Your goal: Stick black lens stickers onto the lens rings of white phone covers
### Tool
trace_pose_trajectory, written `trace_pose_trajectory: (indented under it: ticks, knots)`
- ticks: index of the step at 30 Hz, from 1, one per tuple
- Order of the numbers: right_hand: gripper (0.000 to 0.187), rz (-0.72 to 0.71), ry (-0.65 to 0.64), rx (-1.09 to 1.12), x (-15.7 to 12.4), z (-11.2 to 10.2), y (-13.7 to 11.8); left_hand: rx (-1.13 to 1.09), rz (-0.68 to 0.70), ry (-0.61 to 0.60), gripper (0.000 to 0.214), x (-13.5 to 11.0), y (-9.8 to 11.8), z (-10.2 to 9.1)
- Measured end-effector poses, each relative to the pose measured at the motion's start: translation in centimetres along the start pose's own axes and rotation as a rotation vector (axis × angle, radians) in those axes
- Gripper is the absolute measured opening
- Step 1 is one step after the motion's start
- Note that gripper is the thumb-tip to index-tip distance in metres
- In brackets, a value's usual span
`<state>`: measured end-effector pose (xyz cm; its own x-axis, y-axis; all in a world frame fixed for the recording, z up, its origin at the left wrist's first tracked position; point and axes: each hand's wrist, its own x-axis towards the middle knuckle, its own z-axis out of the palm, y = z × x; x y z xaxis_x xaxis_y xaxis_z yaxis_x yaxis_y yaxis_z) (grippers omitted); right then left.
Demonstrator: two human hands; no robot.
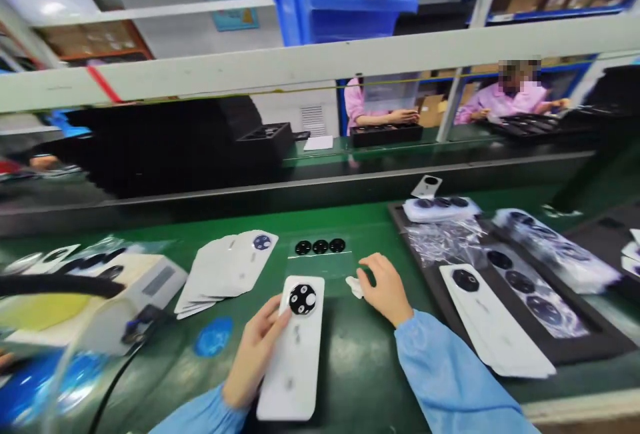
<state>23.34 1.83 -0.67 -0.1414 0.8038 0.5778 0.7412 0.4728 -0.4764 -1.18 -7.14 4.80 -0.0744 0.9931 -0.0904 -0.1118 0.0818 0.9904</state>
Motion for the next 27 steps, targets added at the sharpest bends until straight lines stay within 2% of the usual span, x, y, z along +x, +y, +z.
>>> trace_pose_trajectory:
  ticks: [2,5,6,8,12,17,27]
  knots:
    - [0.013,-0.024,-0.064,0.004,-0.8,0.4,-0.8,-0.017,-0.002,-0.09,0.042,2.9,-1.3,2.2]
    - [0.012,-0.05,-0.109,0.008,-1.3,1.2,-1.6,-0.039,-0.005,-0.103,0.043,4.7,-3.7,2.6]
    - [0.008,-0.05,-0.11,0.015,-1.3,1.5,-1.8,-0.045,-0.005,-0.098,0.044,4.9,-4.3,2.3]
    - [0.012,-0.032,-0.089,0.043,-1.1,2.0,-2.2,-0.059,-0.009,-0.087,0.046,4.8,-5.1,1.6]
    - [0.014,0.011,-0.001,0.132,-0.8,3.1,-4.4,-0.096,-0.025,-0.1,0.04,4.5,-5.4,1.4]
    - [0.02,-0.121,-0.067,0.209,-1.6,4.6,-7.0,-0.11,-0.063,-0.144,0.035,4.4,-5.6,1.6]
    - [0.023,-0.15,-0.146,0.155,-1.9,4.9,-6.9,0.039,-0.056,-0.202,0.032,4.2,-5.8,1.6]
